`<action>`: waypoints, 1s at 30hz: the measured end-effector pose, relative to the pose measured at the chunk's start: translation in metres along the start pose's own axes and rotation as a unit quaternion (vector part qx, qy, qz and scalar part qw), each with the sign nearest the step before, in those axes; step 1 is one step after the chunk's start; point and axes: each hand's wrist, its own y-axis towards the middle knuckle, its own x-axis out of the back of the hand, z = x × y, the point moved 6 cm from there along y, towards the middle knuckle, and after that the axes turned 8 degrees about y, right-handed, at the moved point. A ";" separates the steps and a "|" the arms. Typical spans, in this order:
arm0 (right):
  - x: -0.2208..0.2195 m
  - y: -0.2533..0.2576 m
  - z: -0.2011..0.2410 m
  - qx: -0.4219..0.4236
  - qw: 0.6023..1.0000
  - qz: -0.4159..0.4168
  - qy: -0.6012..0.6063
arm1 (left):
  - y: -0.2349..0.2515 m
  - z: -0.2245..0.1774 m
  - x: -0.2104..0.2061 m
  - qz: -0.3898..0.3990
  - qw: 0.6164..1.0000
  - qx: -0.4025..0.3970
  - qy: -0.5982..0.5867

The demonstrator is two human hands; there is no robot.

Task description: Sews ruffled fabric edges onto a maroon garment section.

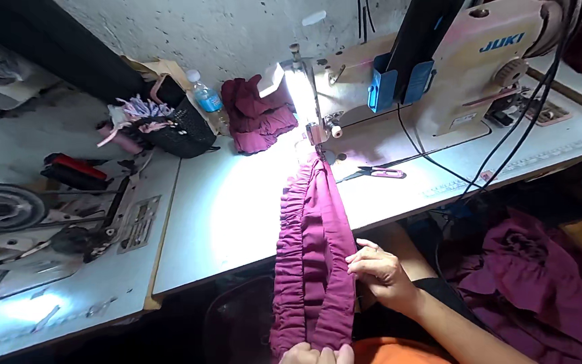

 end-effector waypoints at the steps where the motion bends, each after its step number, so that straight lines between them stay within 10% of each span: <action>1: 0.001 0.000 -0.001 0.003 1.000 0.007 -0.009 | 0.010 0.003 -0.011 0.010 1.000 0.014 -0.003; 6: 0.005 0.001 -0.006 0.027 0.998 0.036 -0.041 | 0.063 0.028 -0.015 0.196 0.974 0.050 -0.104; 12: 0.008 0.000 -0.007 0.058 0.997 0.041 -0.038 | 0.146 0.139 0.005 -0.068 0.971 0.176 -0.149; 17: 0.008 -0.002 -0.009 0.071 0.994 0.057 -0.055 | 0.180 0.249 -0.047 -0.245 0.891 0.371 -0.091; 30: 0.007 -0.003 -0.011 0.033 0.996 0.073 -0.043 | 0.206 0.297 -0.031 -0.096 0.907 0.410 0.010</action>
